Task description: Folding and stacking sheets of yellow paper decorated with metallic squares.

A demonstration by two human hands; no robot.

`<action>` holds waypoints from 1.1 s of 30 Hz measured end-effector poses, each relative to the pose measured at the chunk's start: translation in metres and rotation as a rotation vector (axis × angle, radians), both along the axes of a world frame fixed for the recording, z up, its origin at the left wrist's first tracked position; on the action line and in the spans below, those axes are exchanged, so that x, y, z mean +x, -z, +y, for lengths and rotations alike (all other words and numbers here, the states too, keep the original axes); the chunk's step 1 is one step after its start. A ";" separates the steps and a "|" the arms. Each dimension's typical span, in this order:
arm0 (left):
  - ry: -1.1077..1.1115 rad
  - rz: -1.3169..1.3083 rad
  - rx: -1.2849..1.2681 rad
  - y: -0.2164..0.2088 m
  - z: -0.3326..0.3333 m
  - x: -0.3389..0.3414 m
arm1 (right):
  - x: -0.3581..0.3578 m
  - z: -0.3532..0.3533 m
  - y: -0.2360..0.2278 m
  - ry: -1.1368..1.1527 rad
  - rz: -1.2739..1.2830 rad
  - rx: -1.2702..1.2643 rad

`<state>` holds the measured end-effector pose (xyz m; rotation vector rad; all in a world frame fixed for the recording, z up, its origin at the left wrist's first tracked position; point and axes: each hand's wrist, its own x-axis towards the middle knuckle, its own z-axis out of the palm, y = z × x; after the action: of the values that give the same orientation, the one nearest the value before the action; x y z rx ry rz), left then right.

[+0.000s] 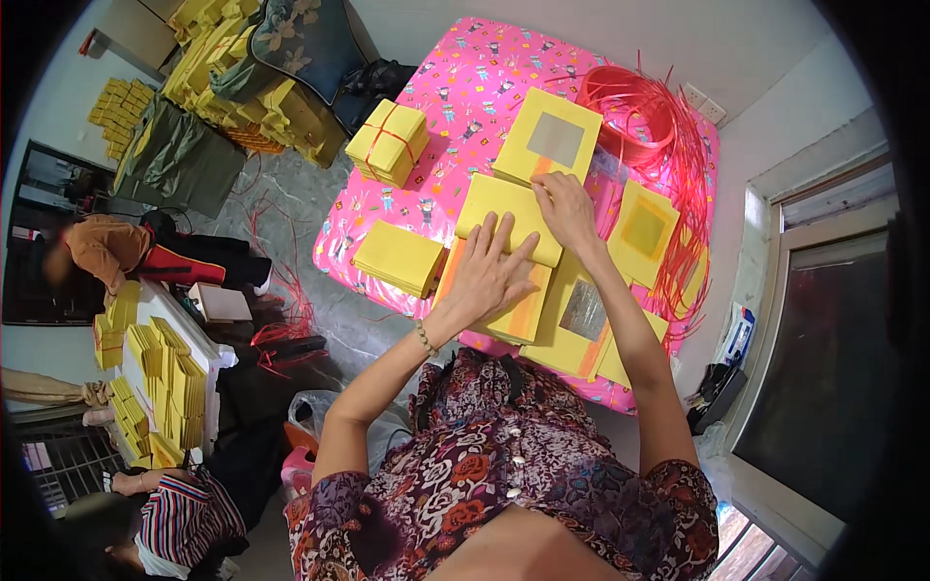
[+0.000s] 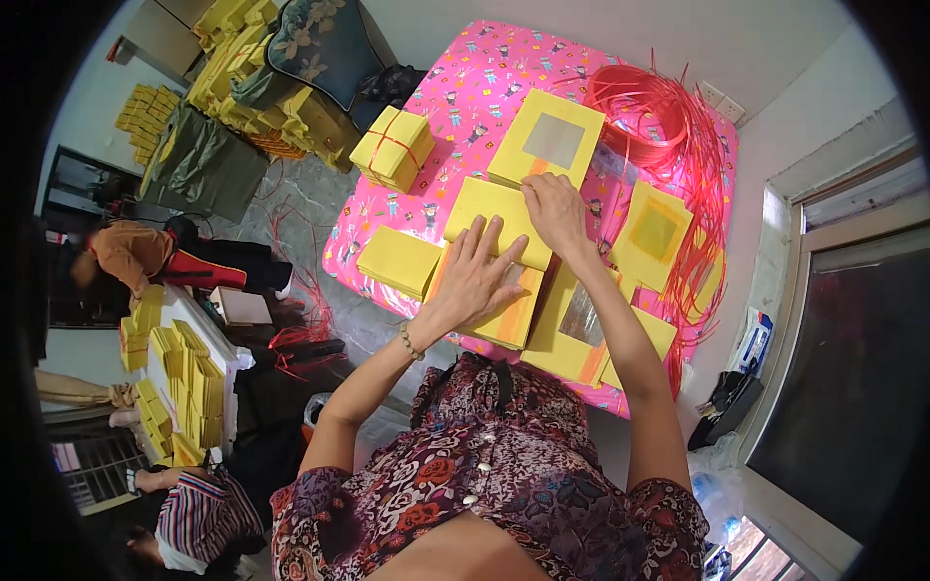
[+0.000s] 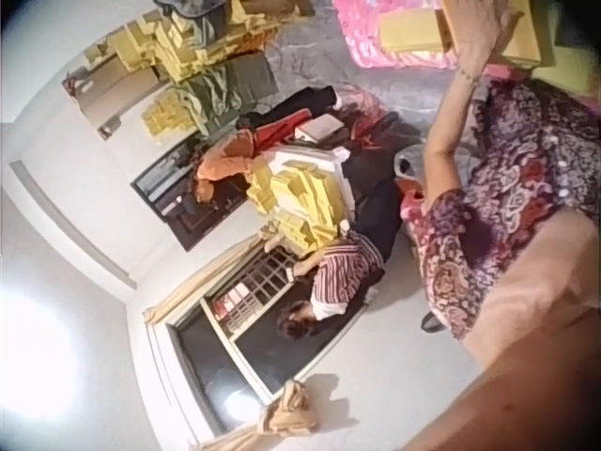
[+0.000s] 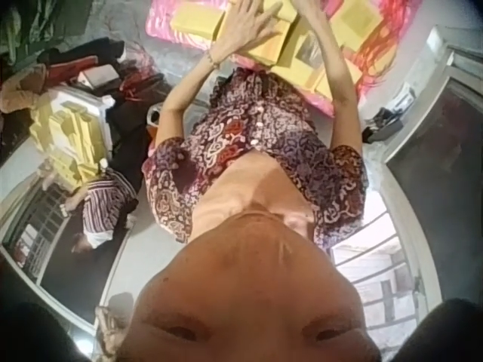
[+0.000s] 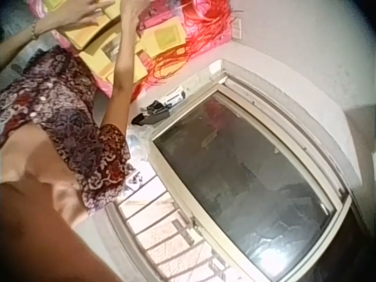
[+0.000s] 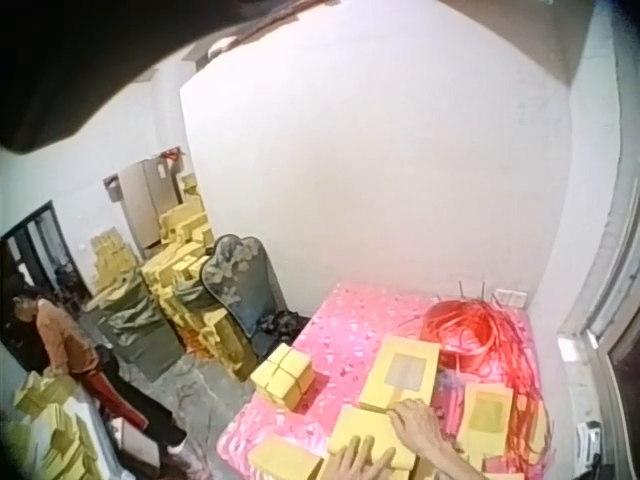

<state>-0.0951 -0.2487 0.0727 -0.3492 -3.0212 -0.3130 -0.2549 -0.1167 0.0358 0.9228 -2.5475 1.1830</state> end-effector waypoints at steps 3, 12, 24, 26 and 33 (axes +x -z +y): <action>-0.009 -0.011 0.008 0.000 0.000 -0.002 | -0.002 -0.010 0.000 -0.131 -0.141 0.064; -0.025 -0.034 -0.024 0.002 0.001 -0.001 | -0.001 -0.020 -0.004 -0.204 -0.236 0.051; -0.039 -0.035 0.020 0.008 0.000 -0.001 | 0.000 -0.022 0.001 -0.211 -0.181 0.041; -0.038 -0.041 0.026 0.008 0.000 -0.001 | 0.000 -0.021 0.001 -0.209 -0.183 0.043; -0.035 -0.052 0.034 0.007 0.000 -0.002 | 0.003 -0.022 0.000 -0.200 -0.202 0.075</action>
<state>-0.0966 -0.2492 0.0653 -0.2904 -3.0647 -0.3754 -0.2523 -0.1388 0.0354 1.1538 -2.7254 1.3034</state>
